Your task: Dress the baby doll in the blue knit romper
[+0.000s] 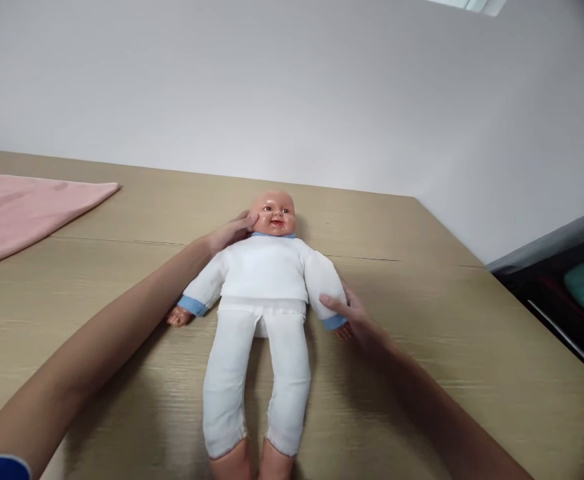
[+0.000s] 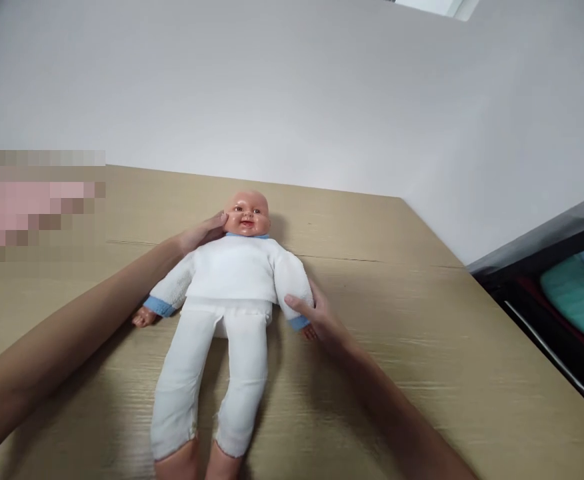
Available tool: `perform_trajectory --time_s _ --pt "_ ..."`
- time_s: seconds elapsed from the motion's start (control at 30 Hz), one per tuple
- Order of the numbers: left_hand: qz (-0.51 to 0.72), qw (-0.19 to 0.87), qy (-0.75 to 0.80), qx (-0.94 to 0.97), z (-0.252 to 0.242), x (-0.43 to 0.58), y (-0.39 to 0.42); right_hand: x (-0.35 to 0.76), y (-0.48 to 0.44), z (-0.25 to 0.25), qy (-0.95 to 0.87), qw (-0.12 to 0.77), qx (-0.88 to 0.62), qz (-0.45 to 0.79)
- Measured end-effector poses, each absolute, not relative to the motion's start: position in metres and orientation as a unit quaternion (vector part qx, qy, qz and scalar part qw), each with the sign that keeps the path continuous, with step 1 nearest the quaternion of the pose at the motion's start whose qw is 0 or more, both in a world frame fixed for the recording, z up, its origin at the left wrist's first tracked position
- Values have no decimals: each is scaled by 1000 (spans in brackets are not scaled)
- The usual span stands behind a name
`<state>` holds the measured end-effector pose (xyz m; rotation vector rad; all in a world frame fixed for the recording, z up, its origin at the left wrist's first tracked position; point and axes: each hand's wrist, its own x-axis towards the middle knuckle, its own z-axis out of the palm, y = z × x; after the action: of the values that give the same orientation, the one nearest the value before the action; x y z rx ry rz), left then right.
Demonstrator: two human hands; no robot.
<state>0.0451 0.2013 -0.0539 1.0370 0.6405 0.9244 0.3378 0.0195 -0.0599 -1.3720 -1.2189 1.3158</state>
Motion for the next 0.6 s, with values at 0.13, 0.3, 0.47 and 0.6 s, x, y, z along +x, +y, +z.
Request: perform_trajectory --time_s 0.13,0.3,0.47,0.6 --pt "405 697 355 473 -57 47 218 329 17 -70 -578 404 -603 373" --pt "387 666 386 507 -66 44 226 327 11 -73 -612 362 -636 301" --pt "366 635 421 535 -64 43 226 331 12 -73 -609 363 -632 312" --pt "343 603 440 570 -60 43 226 332 14 -74 -610 363 -625 326"
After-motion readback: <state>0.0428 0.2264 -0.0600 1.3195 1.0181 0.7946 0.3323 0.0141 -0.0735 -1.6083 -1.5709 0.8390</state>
